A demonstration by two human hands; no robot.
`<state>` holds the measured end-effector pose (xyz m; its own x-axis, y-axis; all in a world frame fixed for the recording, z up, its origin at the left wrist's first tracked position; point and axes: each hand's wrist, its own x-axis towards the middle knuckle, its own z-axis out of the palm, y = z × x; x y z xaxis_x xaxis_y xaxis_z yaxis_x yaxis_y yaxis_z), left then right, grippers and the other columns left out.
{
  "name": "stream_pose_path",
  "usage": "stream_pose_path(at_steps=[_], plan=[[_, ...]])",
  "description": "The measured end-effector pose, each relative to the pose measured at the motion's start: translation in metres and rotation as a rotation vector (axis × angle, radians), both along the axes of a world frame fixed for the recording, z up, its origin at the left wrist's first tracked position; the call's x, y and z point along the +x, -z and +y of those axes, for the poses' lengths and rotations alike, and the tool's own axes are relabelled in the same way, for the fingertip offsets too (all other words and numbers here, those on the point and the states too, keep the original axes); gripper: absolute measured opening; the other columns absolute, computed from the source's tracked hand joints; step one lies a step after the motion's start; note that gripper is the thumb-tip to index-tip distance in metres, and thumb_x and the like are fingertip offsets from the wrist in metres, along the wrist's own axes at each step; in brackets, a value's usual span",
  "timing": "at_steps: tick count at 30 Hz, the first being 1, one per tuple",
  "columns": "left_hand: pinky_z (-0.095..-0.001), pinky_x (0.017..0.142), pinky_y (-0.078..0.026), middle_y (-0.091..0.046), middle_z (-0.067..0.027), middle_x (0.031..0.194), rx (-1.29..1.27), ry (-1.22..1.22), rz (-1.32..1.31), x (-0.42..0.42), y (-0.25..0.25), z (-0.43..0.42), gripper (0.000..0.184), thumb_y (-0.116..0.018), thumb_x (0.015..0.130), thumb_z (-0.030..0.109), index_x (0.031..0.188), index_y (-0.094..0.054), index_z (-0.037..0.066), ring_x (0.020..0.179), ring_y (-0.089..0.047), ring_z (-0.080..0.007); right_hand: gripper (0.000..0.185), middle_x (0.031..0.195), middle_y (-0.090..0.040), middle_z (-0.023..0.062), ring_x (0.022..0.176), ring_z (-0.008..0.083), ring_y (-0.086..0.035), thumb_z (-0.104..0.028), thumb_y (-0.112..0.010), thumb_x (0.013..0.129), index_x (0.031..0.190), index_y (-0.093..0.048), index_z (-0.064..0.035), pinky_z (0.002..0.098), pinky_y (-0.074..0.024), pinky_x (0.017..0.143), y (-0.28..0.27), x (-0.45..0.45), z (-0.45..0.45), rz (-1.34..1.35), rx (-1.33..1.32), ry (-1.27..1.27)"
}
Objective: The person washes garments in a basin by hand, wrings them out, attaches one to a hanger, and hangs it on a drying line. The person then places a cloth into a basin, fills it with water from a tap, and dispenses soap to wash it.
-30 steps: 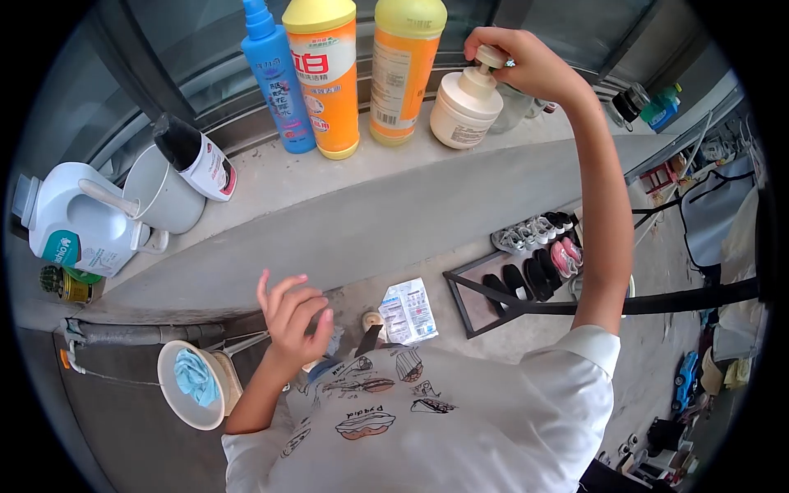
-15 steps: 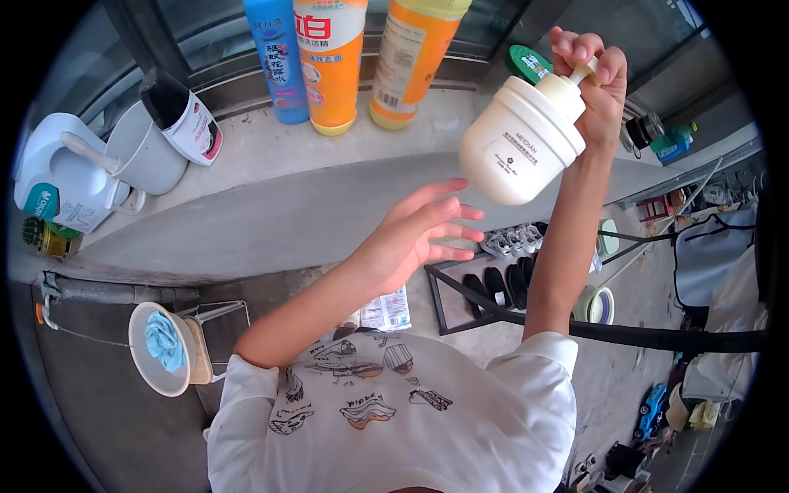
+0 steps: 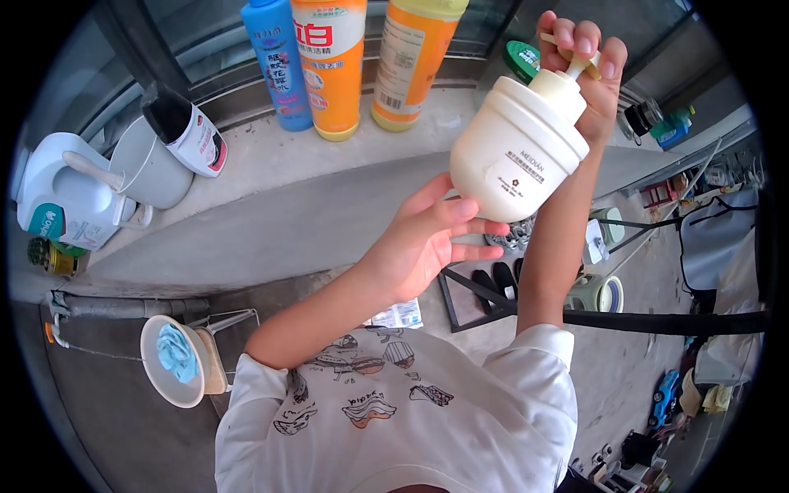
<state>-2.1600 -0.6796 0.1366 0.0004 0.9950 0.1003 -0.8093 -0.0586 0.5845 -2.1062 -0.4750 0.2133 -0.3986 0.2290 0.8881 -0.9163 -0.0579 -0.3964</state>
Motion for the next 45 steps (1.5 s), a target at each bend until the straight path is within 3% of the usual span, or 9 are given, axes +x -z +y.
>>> stream_pose_path(at_steps=[18,20,21,22,24,25,30,40,45], plan=[[-0.0405,0.077,-0.044,-0.045,-0.0090,0.105,-0.051,0.032,-0.057,0.000,0.002,-0.002,0.049,-0.057,0.076,0.024,0.115,-0.033,0.006,0.093,-0.050,-0.0205,0.032,0.080,-0.050,0.0041,0.084,0.0203,-0.046,0.018,-0.041,0.062,0.066,-0.046,-0.0127,0.0384,-0.0254,0.096,0.003,0.006,-0.004,0.015,-0.031,-0.031],[-0.0405,0.077,-0.044,-0.045,-0.0095,0.104,-0.107,0.013,-0.041,-0.002,0.013,-0.003,0.049,-0.057,0.076,0.024,0.115,-0.033,0.006,0.093,-0.050,-0.0213,0.035,0.087,-0.052,0.0115,0.086,0.0252,-0.049,0.022,-0.032,0.056,0.071,-0.043,-0.0074,0.0394,-0.0364,0.086,-0.003,0.019,0.000,-0.155,0.139,0.229],[-0.0404,0.077,-0.044,-0.045,-0.0100,0.103,-0.166,-0.004,-0.022,-0.004,0.022,-0.005,0.049,-0.057,0.077,0.024,0.115,-0.033,0.006,0.092,-0.049,-0.0221,0.035,0.083,-0.052,0.0106,0.082,0.0206,-0.051,0.021,-0.031,0.054,0.073,-0.045,-0.0048,0.0321,-0.0403,0.080,-0.011,0.027,-0.009,-0.283,0.111,0.351],[-0.0404,0.077,-0.044,-0.045,-0.0100,0.103,-0.161,-0.014,-0.019,-0.007,0.032,-0.008,0.049,-0.057,0.077,0.024,0.115,-0.033,0.006,0.092,-0.049,-0.0221,0.035,0.083,-0.052,0.0106,0.082,0.0206,-0.051,0.021,-0.031,0.054,0.073,-0.045,-0.0048,0.0321,-0.0403,0.080,-0.017,0.029,-0.017,-0.277,0.117,0.342],[-0.0424,0.077,-0.045,-0.047,-0.0121,0.102,-0.392,-0.101,0.033,-0.012,0.059,-0.020,0.041,-0.050,0.080,0.025,0.114,-0.036,0.006,0.095,-0.048,-0.0248,0.035,0.080,-0.052,0.0084,0.078,0.0145,-0.050,0.018,-0.029,0.053,0.074,-0.048,-0.0022,0.0241,-0.0409,0.072,-0.023,0.029,-0.028,-0.597,0.187,0.947],[-0.0424,0.077,-0.045,-0.047,-0.0121,0.102,-0.393,-0.107,0.038,-0.013,0.071,-0.027,0.041,-0.050,0.080,0.025,0.114,-0.036,0.006,0.095,-0.048,-0.0248,0.034,0.077,-0.051,0.0039,0.075,0.0094,-0.049,0.016,-0.028,0.053,0.074,-0.049,-0.0011,0.0197,-0.0388,0.069,-0.021,0.022,-0.025,-0.623,0.218,0.996],[-0.0391,0.074,-0.043,-0.049,-0.0093,0.095,-0.554,-0.187,-0.015,-0.017,0.113,-0.065,0.033,-0.046,0.082,0.027,0.107,-0.041,0.007,0.088,-0.049,-0.0214,0.024,0.071,-0.052,0.0152,0.070,0.0302,-0.051,0.007,-0.045,0.056,0.075,-0.054,-0.0048,0.0369,-0.0412,0.063,-0.006,-0.011,-0.023,-0.679,0.619,1.623],[-0.0378,0.070,-0.043,-0.054,-0.0040,0.085,-0.723,-0.560,-0.216,-0.050,0.170,-0.167,0.025,-0.050,0.080,0.029,0.095,-0.049,0.009,0.079,-0.052,-0.0171,0.026,0.078,-0.053,0.0144,0.080,0.0309,-0.051,0.003,-0.050,0.061,0.086,-0.056,-0.0024,0.0385,-0.0430,0.068,0.003,-0.029,-0.020,-0.774,0.793,1.620],[-0.0359,0.072,-0.043,-0.053,-0.0042,0.085,-0.717,-0.582,-0.242,-0.043,0.162,-0.184,0.023,-0.051,0.080,0.027,0.093,-0.049,0.009,0.080,-0.052,-0.0168,0.052,0.097,-0.052,0.0159,0.087,0.0307,-0.052,0.009,-0.043,0.060,0.110,-0.048,-0.0044,0.0358,-0.0417,0.074,-0.001,-0.031,-0.038,-0.915,0.811,1.475]])
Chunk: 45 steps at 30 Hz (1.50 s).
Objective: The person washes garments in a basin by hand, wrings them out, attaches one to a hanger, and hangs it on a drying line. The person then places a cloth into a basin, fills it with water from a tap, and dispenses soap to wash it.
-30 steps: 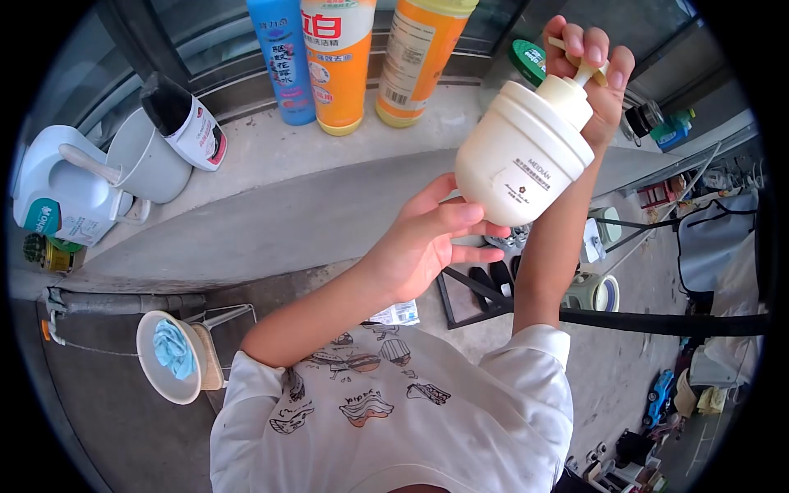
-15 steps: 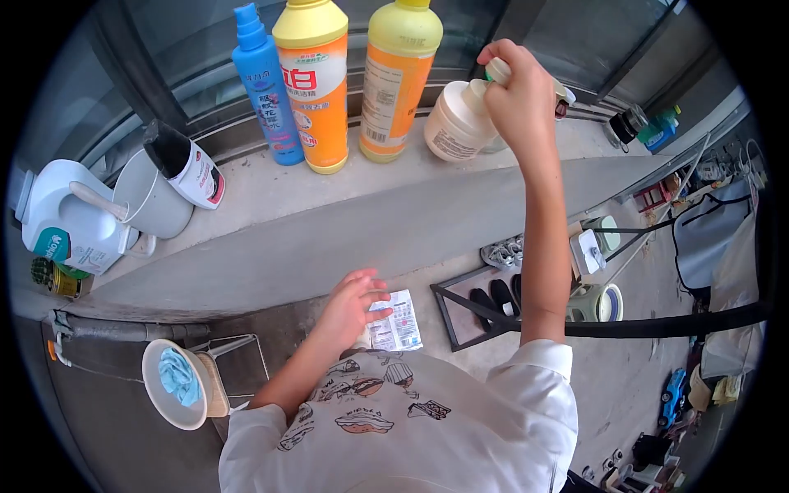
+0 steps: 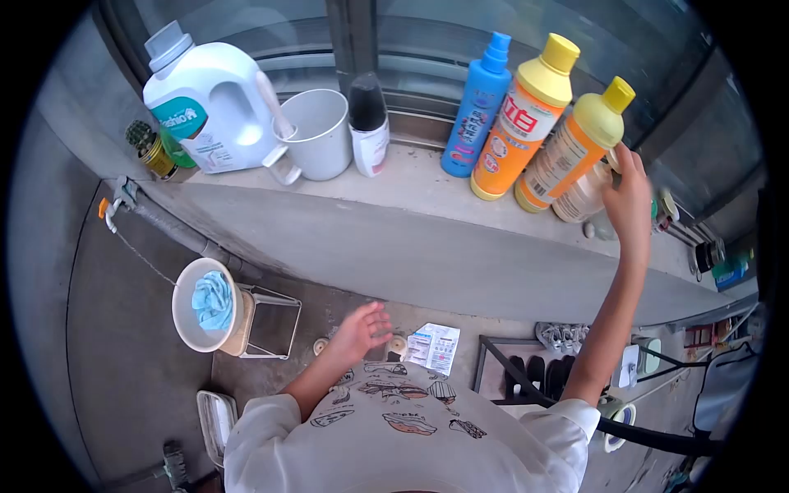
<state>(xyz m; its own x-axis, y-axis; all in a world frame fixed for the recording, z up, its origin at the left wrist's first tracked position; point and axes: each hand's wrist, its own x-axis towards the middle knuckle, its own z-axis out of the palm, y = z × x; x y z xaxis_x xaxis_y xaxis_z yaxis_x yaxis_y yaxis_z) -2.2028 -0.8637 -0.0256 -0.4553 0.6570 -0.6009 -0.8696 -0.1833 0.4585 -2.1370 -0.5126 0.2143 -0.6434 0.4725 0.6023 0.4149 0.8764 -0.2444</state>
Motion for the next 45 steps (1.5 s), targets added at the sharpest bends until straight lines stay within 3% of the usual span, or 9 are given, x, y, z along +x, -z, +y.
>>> stream_pose_path(at_steps=[5,8,12,16,23,27,35,38,45], plan=[[-0.0362,0.072,-0.044,-0.053,-0.0038,0.084,0.021,-0.070,0.051,-0.010,-0.005,-0.021,0.022,-0.052,0.079,0.025,0.094,-0.050,0.009,0.081,-0.052,-0.0165,0.073,0.127,-0.030,0.0172,0.119,0.0324,-0.026,0.010,-0.042,0.058,0.127,-0.028,-0.0101,0.0391,-0.0219,0.098,0.016,0.019,-0.015,0.053,0.180,0.065],[-0.0361,0.072,-0.044,-0.053,-0.0034,0.084,0.013,-0.159,0.053,-0.023,-0.003,-0.046,0.020,-0.052,0.079,0.023,0.093,-0.050,0.009,0.079,-0.052,-0.0159,0.051,0.118,-0.043,0.0147,0.110,0.0253,-0.041,0.007,-0.041,0.068,0.118,-0.038,0.0006,0.0355,-0.0306,0.093,0.008,0.026,-0.069,0.402,0.091,0.041],[-0.0349,0.068,-0.045,-0.052,-0.0033,0.082,-0.050,-0.374,0.118,-0.049,-0.006,-0.100,0.019,-0.054,0.079,0.023,0.091,-0.049,0.010,0.077,-0.052,-0.0148,0.025,0.098,-0.051,0.0183,0.095,0.0253,-0.049,0.002,-0.043,0.078,0.102,-0.046,0.0049,0.0355,-0.0396,0.083,0.050,0.009,-0.153,0.780,-0.029,-0.457],[-0.0314,0.066,-0.046,-0.051,-0.0032,0.081,-0.102,-0.622,0.258,-0.093,0.000,-0.180,0.019,-0.055,0.078,0.022,0.090,-0.048,0.009,0.075,-0.052,-0.0139,0.017,0.084,-0.054,0.0158,0.073,0.0272,-0.052,-0.002,-0.049,0.074,0.090,-0.052,0.0015,0.0332,-0.0411,0.067,0.108,-0.049,-0.275,0.308,-0.289,-0.806],[-0.0270,0.066,-0.046,-0.054,-0.0040,0.080,-0.359,-0.959,0.498,-0.182,-0.022,-0.386,0.017,-0.053,0.079,0.019,0.090,-0.051,0.005,0.074,-0.053,-0.0127,0.046,0.098,-0.054,0.0222,0.089,0.0328,-0.054,-0.020,-0.059,0.072,0.109,-0.046,0.0035,0.0365,-0.0427,0.075,0.219,-0.085,-0.395,-0.811,-0.758,-0.554],[-0.0254,0.064,-0.044,-0.055,-0.0036,0.080,-0.761,-1.038,0.803,-0.224,-0.060,-0.482,0.027,-0.058,0.076,0.020,0.095,-0.054,0.002,0.072,-0.052,-0.0096,0.046,0.101,-0.052,0.0227,0.093,0.0327,-0.052,-0.018,-0.056,0.074,0.112,-0.043,0.0036,0.0358,-0.0404,0.079,0.194,-0.111,-0.440,-0.749,-0.735,-0.593],[-0.0311,0.079,-0.042,-0.055,-0.0158,0.099,-1.413,-0.642,1.515,-0.331,-0.139,-0.500,0.056,-0.069,0.064,0.027,0.106,-0.050,-0.005,0.092,-0.053,-0.0229,0.043,0.101,-0.052,0.0203,0.096,0.0315,-0.050,-0.015,-0.055,0.075,0.113,-0.043,0.0018,0.0352,-0.0390,0.081,0.154,-0.150,-0.488,-0.728,-0.632,-0.657],[-0.0340,0.058,-0.045,-0.059,-0.0181,0.070,-1.175,-0.533,1.310,-0.327,-0.181,-0.471,0.030,-0.058,0.065,0.020,0.085,-0.058,-0.002,0.062,-0.058,-0.0299,0.043,0.102,-0.052,0.0204,0.096,0.0314,-0.050,-0.014,-0.055,0.076,0.113,-0.043,0.0014,0.0351,-0.0389,0.081,0.156,-0.146,-0.495,-0.705,-0.640,-0.617],[-0.0325,0.064,-0.047,-0.060,-0.0175,0.077,-1.285,-0.622,1.596,-0.373,-0.141,-0.476,0.038,-0.063,0.064,0.024,0.092,-0.058,-0.001,0.068,-0.060,-0.0257,0.046,0.101,-0.054,0.0186,0.094,0.0257,-0.051,-0.018,-0.055,0.076,0.116,-0.042,-0.0008,0.0343,-0.0387,0.082,0.171,-0.119,-0.497,-0.733,-0.705,-0.465]])
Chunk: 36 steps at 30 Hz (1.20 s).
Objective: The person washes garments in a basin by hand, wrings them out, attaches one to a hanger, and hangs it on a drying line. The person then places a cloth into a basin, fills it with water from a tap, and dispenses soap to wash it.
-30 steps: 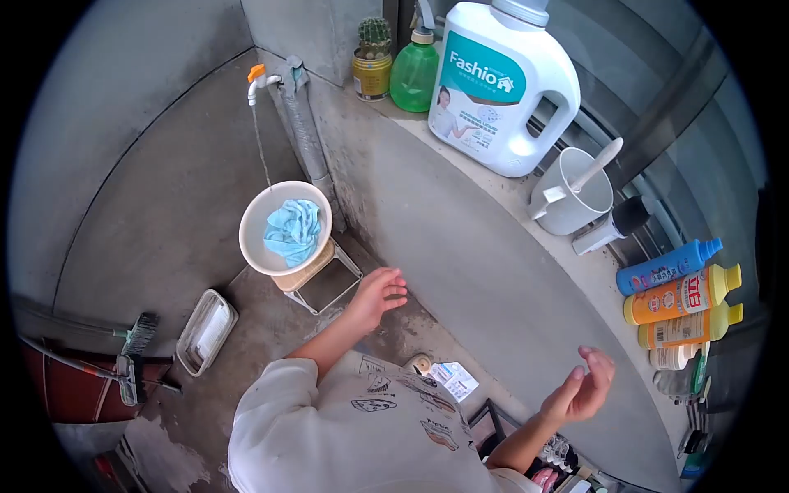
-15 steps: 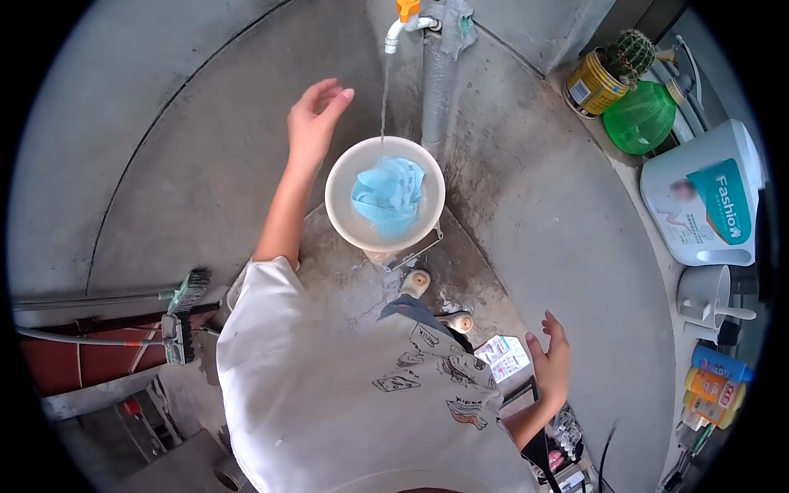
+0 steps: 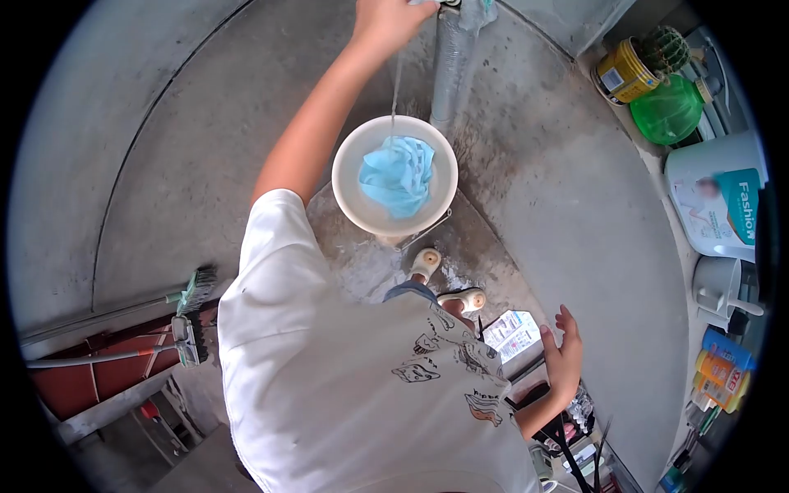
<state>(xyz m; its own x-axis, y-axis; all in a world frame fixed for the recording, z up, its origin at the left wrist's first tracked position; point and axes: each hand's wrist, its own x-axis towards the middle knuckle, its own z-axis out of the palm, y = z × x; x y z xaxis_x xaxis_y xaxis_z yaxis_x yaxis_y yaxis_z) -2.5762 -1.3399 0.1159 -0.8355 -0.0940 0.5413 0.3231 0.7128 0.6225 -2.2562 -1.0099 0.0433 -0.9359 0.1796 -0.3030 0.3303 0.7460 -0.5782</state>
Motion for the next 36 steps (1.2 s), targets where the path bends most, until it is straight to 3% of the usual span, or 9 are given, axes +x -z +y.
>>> stream_pose_path(at_steps=[11,18,20,23,28,31,33,36], plan=[[-0.0282,0.061,-0.047,-0.061,-0.0158,0.074,0.205,0.110,0.051,-0.017,0.003,-0.011,0.036,-0.064,0.063,0.022,0.088,-0.059,-0.004,0.067,-0.060,-0.0169,0.044,0.102,-0.053,0.0185,0.095,0.0263,-0.051,-0.019,-0.054,0.077,0.117,-0.042,-0.0040,0.0351,-0.0396,0.081,-0.001,0.032,-0.020,-0.032,-0.005,0.166],[-0.0279,0.057,-0.047,-0.062,-0.0145,0.071,0.093,-0.043,-0.122,-0.012,-0.008,0.000,0.034,-0.065,0.062,0.019,0.087,-0.060,-0.004,0.062,-0.060,-0.0158,0.044,0.103,-0.053,0.0185,0.095,0.0243,-0.051,-0.018,-0.053,0.077,0.118,-0.042,-0.0041,0.0341,-0.0397,0.081,0.012,0.056,-0.028,-0.044,-0.016,0.217],[-0.0278,0.056,-0.047,-0.062,-0.0139,0.072,0.167,0.011,0.012,-0.019,-0.001,-0.002,0.030,-0.064,0.063,0.017,0.087,-0.061,-0.001,0.063,-0.061,-0.0163,0.044,0.102,-0.054,0.0178,0.093,0.0264,-0.052,-0.017,-0.055,0.076,0.115,-0.043,0.0005,0.0331,-0.0396,0.079,0.011,0.059,-0.033,-0.033,-0.030,0.262],[-0.0276,0.057,-0.047,-0.063,-0.0135,0.074,0.276,0.092,0.016,-0.027,0.006,-0.008,0.027,-0.062,0.063,0.015,0.086,-0.062,0.000,0.064,-0.061,-0.0174,0.044,0.103,-0.054,0.0181,0.091,0.0253,-0.052,-0.016,-0.055,0.076,0.115,-0.042,0.0000,0.0327,-0.0394,0.078,0.013,0.061,-0.036,-0.063,-0.048,0.270],[-0.0277,0.062,-0.047,-0.063,-0.0132,0.076,0.168,0.065,0.034,-0.037,0.010,-0.019,0.026,-0.061,0.063,0.013,0.086,-0.062,0.001,0.068,-0.061,-0.0172,0.046,0.101,-0.053,0.0181,0.091,0.0233,-0.051,-0.015,-0.055,0.076,0.117,-0.041,-0.0006,0.0322,-0.0381,0.080,0.020,0.068,-0.035,-0.027,-0.097,0.254],[-0.0266,0.063,-0.046,-0.063,-0.0118,0.077,0.282,0.149,0.045,-0.057,0.023,-0.030,0.025,-0.059,0.065,0.010,0.087,-0.061,-0.001,0.069,-0.060,-0.0165,0.045,0.100,-0.053,0.0180,0.091,0.0229,-0.050,-0.014,-0.055,0.076,0.117,-0.041,-0.0003,0.0318,-0.0366,0.081,0.016,0.073,-0.039,-0.031,-0.122,0.290],[-0.0254,0.065,-0.046,-0.062,-0.0103,0.078,0.678,0.588,-0.048,-0.096,0.045,-0.046,0.024,-0.057,0.066,0.006,0.088,-0.060,-0.003,0.070,-0.058,-0.0157,0.045,0.100,-0.054,0.0178,0.091,0.0227,-0.050,-0.014,-0.055,0.076,0.117,-0.041,-0.0004,0.0318,-0.0367,0.081,0.021,0.083,-0.035,-0.011,-0.135,0.287],[-0.0248,0.066,-0.046,-0.061,-0.0097,0.081,0.585,0.545,-0.095,-0.113,0.048,-0.054,0.022,-0.055,0.067,0.003,0.088,-0.059,-0.004,0.072,-0.057,-0.0151,0.045,0.100,-0.054,0.0174,0.090,0.0226,-0.051,-0.016,-0.055,0.076,0.117,-0.041,-0.0006,0.0323,-0.0368,0.080,0.028,0.104,-0.033,0.009,-0.138,0.320]])
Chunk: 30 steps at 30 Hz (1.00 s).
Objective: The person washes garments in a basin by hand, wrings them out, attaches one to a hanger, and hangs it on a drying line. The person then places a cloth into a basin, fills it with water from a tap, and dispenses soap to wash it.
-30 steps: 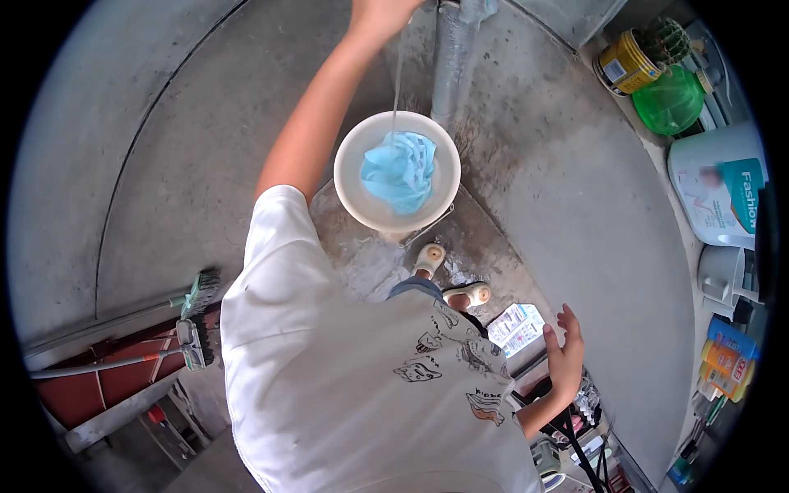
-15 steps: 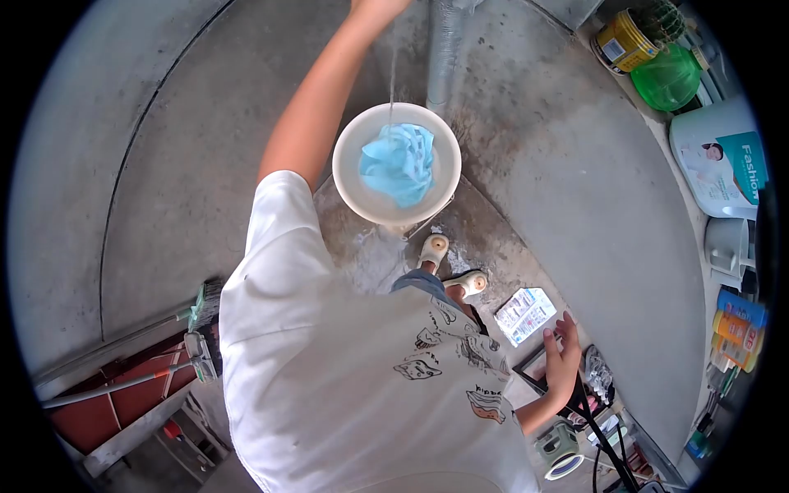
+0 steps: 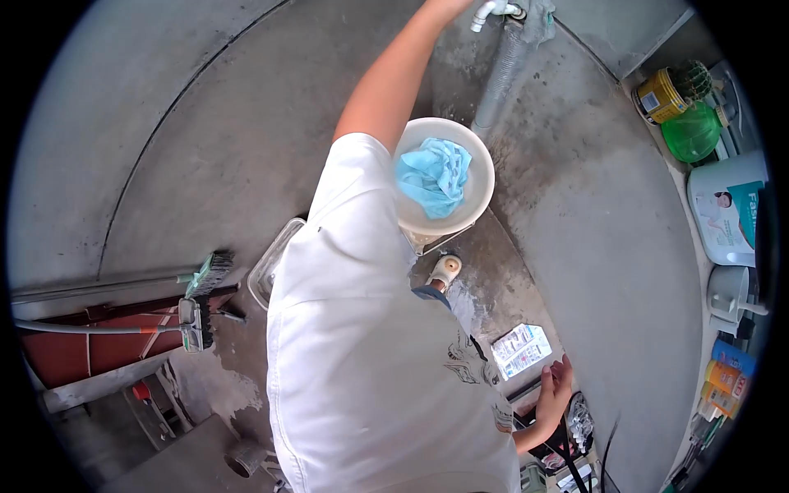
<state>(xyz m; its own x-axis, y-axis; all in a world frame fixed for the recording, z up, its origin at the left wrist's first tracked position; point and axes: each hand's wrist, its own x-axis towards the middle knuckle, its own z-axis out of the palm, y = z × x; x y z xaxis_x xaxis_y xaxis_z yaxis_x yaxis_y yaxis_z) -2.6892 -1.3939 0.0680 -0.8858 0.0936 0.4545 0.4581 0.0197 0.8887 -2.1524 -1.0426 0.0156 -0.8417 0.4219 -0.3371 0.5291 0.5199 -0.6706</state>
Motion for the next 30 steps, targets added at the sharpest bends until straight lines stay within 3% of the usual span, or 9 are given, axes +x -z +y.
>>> stream_pose_path(at_steps=[8,11,12,17,20,22,25,27,30], plan=[[-0.0249,0.072,-0.045,-0.061,-0.0093,0.086,0.094,0.051,-0.063,0.030,-0.005,0.013,0.026,-0.057,0.067,0.004,0.093,-0.059,-0.003,0.078,-0.057,-0.0155,0.047,0.100,-0.054,0.0152,0.091,0.0210,-0.051,-0.021,-0.056,0.076,0.117,-0.042,-0.0019,0.0362,-0.0370,0.080,0.003,0.083,-0.009,0.052,0.007,0.161],[-0.0336,0.081,-0.038,-0.053,-0.0150,0.096,0.114,-0.975,0.272,0.157,0.009,0.075,0.033,-0.062,0.069,0.015,0.096,-0.053,-0.002,0.092,-0.049,-0.0257,0.046,0.099,-0.055,0.0149,0.091,0.0211,-0.051,-0.017,-0.056,0.075,0.116,-0.042,-0.0014,0.0346,-0.0372,0.080,0.009,0.129,-0.017,0.109,0.008,0.225],[-0.0316,0.082,-0.035,-0.050,-0.0132,0.096,0.257,-0.669,0.276,0.236,0.013,0.099,0.022,-0.057,0.071,0.008,0.091,-0.051,0.001,0.092,-0.046,-0.0244,0.045,0.099,-0.055,0.0154,0.091,0.0220,-0.051,-0.016,-0.056,0.075,0.116,-0.042,-0.0013,0.0340,-0.0372,0.080,0.001,0.140,-0.028,0.092,0.025,0.250],[-0.0388,0.078,-0.036,-0.048,-0.0105,0.104,-0.425,1.059,-0.283,0.547,0.217,0.252,0.032,-0.053,0.074,0.022,0.103,-0.046,0.010,0.096,-0.047,-0.0238,0.039,0.091,-0.056,0.0150,0.084,0.0253,-0.054,-0.011,-0.059,0.072,0.107,-0.049,0.0017,0.0345,-0.0405,0.075,-0.039,0.228,-0.061,0.043,0.201,0.282],[-0.0454,0.076,-0.037,-0.048,-0.0100,0.108,-0.744,1.603,-0.526,0.629,0.257,0.312,0.043,-0.051,0.073,0.036,0.111,-0.043,0.016,0.097,-0.049,-0.0243,0.027,0.074,-0.055,0.0095,0.072,0.0212,-0.054,-0.001,-0.063,0.062,0.088,-0.055,0.0010,0.0309,-0.0430,0.065,-0.113,0.247,-0.104,0.320,0.217,0.363],[-0.0498,0.075,-0.038,-0.048,-0.0097,0.111,-0.688,1.661,-0.931,0.699,0.257,0.340,0.051,-0.051,0.073,0.045,0.116,-0.041,0.020,0.097,-0.050,-0.0247,0.023,0.064,-0.051,0.0045,0.065,0.0189,-0.051,0.003,-0.065,0.060,0.077,-0.053,-0.0034,0.0363,-0.0432,0.068,-0.105,0.258,-0.098,1.050,-0.233,0.283],[-0.0461,0.070,-0.042,-0.058,-0.0093,0.095,-0.583,0.992,-1.753,0.789,0.266,0.344,0.046,-0.056,0.068,0.046,0.103,-0.055,0.017,0.085,-0.057,-0.0218,0.025,0.061,-0.050,0.0043,0.071,0.0185,-0.051,0.005,-0.060,0.062,0.085,-0.053,-0.0021,0.0418,-0.0387,0.082,-0.083,0.271,-0.094,0.969,-0.003,0.562],[-0.0439,0.069,-0.043,-0.059,-0.0095,0.092,-1.000,1.513,-1.247,0.804,0.279,0.337,0.044,-0.057,0.067,0.045,0.099,-0.057,0.015,0.084,-0.057,-0.0213,0.030,0.064,-0.052,0.0067,0.073,0.0193,-0.052,0.006,-0.060,0.061,0.089,-0.054,-0.0011,0.0422,-0.0377,0.083,-0.065,0.273,-0.104,0.879,0.090,0.659],[-0.0406,0.068,-0.044,-0.060,-0.0098,0.087,-1.364,2.069,0.226,0.798,0.275,0.319,0.042,-0.058,0.066,0.045,0.094,-0.059,0.013,0.082,-0.058,-0.0205,0.032,0.079,-0.057,0.0130,0.077,0.0187,-0.055,0.006,-0.060,0.058,0.090,-0.055,0.0026,0.0345,-0.0413,0.076,-0.061,0.272,-0.111,0.733,-0.055,0.536]])
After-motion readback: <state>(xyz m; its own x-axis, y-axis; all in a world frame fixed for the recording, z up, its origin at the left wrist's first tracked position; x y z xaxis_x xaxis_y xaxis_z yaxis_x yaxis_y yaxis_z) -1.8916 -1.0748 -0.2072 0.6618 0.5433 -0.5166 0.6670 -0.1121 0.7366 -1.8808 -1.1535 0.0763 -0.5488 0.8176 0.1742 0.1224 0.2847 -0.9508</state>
